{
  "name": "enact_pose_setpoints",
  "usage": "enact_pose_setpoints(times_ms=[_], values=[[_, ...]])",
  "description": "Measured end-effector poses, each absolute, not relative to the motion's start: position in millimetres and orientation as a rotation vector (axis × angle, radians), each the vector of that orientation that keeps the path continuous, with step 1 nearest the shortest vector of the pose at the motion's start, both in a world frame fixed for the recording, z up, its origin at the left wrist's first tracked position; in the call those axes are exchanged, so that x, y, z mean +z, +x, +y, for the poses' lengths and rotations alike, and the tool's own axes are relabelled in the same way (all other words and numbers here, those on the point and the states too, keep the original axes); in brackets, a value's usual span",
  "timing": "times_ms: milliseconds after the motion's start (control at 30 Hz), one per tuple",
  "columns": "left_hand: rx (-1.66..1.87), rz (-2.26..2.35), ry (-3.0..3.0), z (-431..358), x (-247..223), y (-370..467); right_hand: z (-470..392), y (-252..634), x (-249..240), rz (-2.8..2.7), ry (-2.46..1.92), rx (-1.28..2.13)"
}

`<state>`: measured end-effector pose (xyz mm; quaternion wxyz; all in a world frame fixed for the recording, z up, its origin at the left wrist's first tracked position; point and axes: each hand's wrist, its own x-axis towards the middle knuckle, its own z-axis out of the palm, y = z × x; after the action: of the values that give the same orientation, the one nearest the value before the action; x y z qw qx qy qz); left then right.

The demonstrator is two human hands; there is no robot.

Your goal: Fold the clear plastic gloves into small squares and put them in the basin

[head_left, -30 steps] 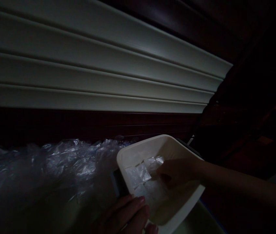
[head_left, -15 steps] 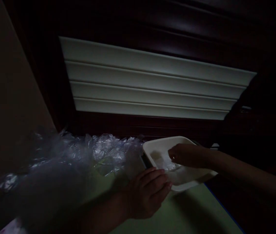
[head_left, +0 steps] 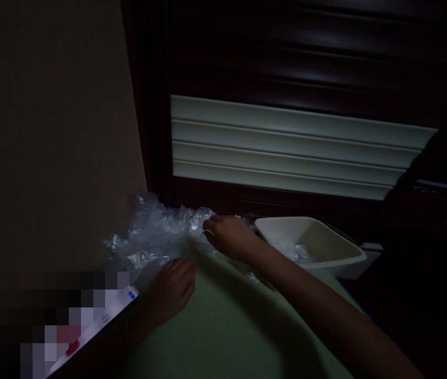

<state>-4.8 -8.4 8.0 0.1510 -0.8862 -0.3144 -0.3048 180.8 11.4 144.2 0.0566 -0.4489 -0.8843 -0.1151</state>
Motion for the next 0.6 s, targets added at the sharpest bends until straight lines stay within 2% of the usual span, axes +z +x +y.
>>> enact_pose_setpoints(times_ms=[333, 600], values=[[-0.768, -1.030, -2.594, -9, 0, -15, 79, 129, 44, -2.734, -1.395, -0.137], [-0.700, -1.072, -2.669, -8, 0, -15, 87, 123, 2, -2.588, -1.479, -0.028]])
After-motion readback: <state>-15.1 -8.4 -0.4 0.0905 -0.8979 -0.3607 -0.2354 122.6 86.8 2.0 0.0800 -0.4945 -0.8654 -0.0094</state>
